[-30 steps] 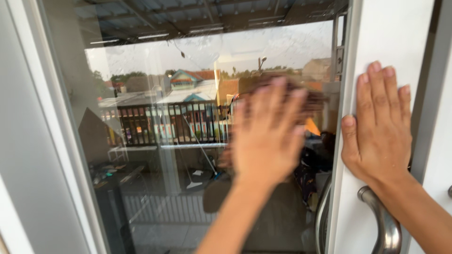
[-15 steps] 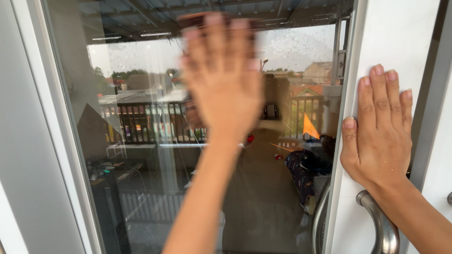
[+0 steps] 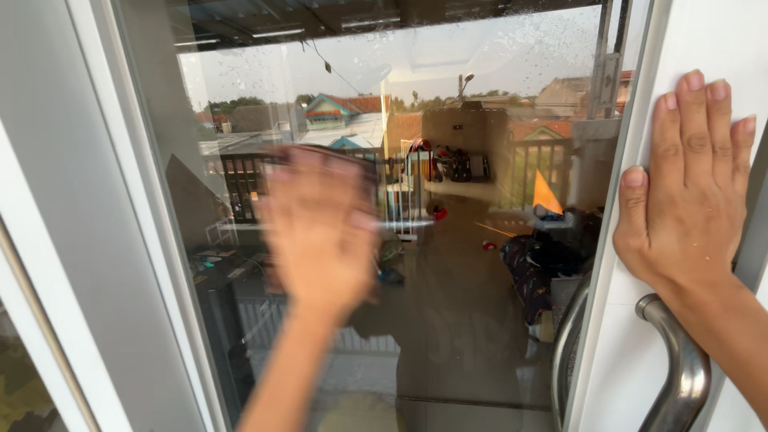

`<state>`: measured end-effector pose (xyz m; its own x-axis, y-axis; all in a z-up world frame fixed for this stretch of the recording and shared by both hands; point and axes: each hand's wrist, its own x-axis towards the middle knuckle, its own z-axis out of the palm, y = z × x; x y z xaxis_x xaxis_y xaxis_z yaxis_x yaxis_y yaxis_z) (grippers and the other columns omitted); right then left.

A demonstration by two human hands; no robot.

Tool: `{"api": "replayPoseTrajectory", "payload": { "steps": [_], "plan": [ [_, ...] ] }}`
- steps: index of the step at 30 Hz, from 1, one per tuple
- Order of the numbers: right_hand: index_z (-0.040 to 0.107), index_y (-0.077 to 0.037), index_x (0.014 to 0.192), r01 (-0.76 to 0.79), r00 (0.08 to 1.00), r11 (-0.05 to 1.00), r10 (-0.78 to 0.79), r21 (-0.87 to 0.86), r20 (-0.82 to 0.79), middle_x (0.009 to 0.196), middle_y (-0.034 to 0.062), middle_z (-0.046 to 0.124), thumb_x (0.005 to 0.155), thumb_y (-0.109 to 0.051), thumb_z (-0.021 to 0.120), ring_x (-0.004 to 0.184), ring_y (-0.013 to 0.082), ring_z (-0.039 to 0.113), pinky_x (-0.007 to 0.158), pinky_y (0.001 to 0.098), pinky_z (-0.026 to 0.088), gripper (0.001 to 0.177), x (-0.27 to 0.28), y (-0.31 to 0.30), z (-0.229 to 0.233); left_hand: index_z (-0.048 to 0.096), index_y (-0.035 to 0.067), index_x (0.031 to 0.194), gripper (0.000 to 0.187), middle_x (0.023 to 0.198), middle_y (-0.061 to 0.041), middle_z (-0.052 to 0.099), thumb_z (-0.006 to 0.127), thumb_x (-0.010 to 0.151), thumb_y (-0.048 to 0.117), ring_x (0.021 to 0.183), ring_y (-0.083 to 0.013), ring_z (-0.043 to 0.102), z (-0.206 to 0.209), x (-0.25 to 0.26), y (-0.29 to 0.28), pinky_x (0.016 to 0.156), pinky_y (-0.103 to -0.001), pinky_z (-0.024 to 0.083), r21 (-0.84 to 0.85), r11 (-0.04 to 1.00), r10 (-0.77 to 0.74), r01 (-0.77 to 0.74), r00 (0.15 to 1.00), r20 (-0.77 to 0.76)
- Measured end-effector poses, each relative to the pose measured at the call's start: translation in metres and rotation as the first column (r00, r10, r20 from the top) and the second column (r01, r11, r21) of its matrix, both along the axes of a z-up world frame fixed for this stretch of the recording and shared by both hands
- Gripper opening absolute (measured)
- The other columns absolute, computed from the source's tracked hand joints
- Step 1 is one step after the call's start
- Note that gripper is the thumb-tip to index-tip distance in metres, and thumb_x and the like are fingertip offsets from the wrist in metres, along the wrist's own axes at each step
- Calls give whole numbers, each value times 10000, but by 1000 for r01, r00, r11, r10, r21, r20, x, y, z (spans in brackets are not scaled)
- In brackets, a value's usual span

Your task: The person wipes the glass and frame of a sliding glass door using a patterned cloth. They clean the upper and lower sections of the glass, the vertical frame, and the door handle, then continue wiping the glass surface repeatedly.

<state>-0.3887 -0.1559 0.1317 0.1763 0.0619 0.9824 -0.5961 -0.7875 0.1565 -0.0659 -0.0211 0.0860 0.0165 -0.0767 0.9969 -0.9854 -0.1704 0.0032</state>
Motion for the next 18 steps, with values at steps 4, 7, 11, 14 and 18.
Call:
{"api": "replayPoseTrajectory", "payload": {
  "steps": [4,7,11,14,18],
  "plan": [
    [340,124,1598,72,997,997,-72,-28,-2,1688,295,284,1143,-265,301,1583,466,190,1281,593,81,600,1,-6,-1,268,230,1697,617,1767,-89,95,371,1120,421,1633,-410,41,46,39,8,1307,-612,-8,-87,988,105,-128,968,-229],
    [341,111,1578,51,999,999,-51,-15,14,1666,284,289,1128,-279,291,1563,459,196,1268,588,83,597,1,-9,-4,214,234,1704,615,1761,-89,72,309,1134,447,1625,-388,36,86,16,-8,1298,-602,-9,-51,973,197,-225,924,-328],
    [356,82,1618,109,994,992,-108,-59,11,1701,258,309,1165,-268,298,1597,443,219,1301,577,98,576,-1,-12,-5,131,284,1694,608,1749,-61,31,249,1119,445,1618,-355,4,115,-68,-44,1308,-554,-7,129,961,269,-245,937,-222],
    [365,77,1617,99,995,993,-98,-68,16,1701,256,318,1167,-254,312,1599,447,233,1306,581,114,561,-1,-12,-8,122,261,1680,612,1739,-78,27,268,1121,466,1607,-365,2,107,-135,-62,1296,-580,-7,246,958,159,-149,987,-20],
    [371,82,1620,82,997,993,-81,-82,15,1701,262,324,1162,-236,321,1600,457,241,1305,588,117,560,-3,-10,-5,200,303,1668,603,1757,-53,106,359,1110,469,1635,-319,78,59,-177,-65,1325,-570,65,278,961,-35,-14,985,170]
  ]
}}
